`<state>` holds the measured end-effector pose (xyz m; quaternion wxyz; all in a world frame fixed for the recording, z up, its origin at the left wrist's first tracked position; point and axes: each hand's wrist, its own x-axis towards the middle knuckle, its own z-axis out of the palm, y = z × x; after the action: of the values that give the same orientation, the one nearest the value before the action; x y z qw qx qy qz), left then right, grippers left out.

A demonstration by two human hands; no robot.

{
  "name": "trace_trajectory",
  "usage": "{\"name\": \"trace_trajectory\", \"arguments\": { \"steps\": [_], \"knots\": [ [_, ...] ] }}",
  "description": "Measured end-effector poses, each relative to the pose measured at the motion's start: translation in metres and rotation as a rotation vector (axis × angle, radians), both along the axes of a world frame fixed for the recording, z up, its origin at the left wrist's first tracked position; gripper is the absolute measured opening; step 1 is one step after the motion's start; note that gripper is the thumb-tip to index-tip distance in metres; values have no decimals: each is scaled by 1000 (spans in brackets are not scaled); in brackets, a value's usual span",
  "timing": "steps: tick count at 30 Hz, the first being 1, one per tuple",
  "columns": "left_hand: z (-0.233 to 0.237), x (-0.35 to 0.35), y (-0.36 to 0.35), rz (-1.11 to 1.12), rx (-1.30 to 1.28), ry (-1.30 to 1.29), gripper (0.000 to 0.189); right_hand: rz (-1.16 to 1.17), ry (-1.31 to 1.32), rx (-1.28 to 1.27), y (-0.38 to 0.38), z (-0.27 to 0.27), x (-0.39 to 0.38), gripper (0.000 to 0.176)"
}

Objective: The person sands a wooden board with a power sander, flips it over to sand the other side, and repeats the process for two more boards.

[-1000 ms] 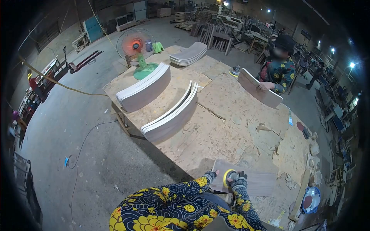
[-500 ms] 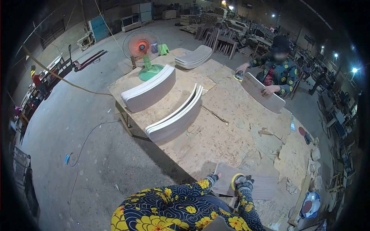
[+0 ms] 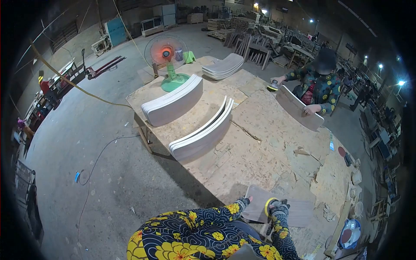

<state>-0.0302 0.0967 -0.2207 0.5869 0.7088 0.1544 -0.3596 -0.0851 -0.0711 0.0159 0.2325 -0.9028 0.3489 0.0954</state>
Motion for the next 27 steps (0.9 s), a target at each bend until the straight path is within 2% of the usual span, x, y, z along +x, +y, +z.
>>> {"name": "trace_trajectory", "arguments": {
  "steps": [2,4,6,7,8,9,11,12,14,16,19,20,23,24,27],
  "knots": [
    [-2,-4,-3,23,5,-15,99,110,21,22,5,-5,2,80],
    [-31,-26,-41,146,420,-338,99,199,-36,65,11,-6,-9,75],
    [-15,-33,-16,60,316,-301,98,413,-133,-150,-6,-57,7,63],
    [-9,-35,1,4,221,-263,98,507,67,-254,-24,-79,8,54],
    [1,-35,19,-28,166,-249,97,621,257,-352,-28,-78,10,48],
    [3,-36,32,-62,139,-250,97,279,210,-45,-32,-59,6,38],
    [18,-41,53,-120,91,-238,96,802,203,-629,-19,-13,-14,45],
    [34,-36,59,-126,62,-220,96,545,-31,-262,-57,-99,-7,28],
    [55,-23,58,-119,4,-180,95,413,65,-215,-30,-73,-10,46],
    [74,-13,58,-105,-31,-151,95,358,82,-68,-4,-25,-5,65],
    [85,-11,62,-105,-37,-132,94,33,121,15,-2,-7,3,75],
    [89,-9,62,-107,-38,-124,93,17,112,-9,-11,-8,9,75],
    [93,-9,63,-118,-36,-117,93,-49,136,126,-7,-1,19,75],
    [95,-9,63,-116,-36,-114,92,40,127,55,2,-3,17,74],
    [96,-10,64,-116,-32,-106,91,224,14,79,27,3,11,69]
  ]
}}
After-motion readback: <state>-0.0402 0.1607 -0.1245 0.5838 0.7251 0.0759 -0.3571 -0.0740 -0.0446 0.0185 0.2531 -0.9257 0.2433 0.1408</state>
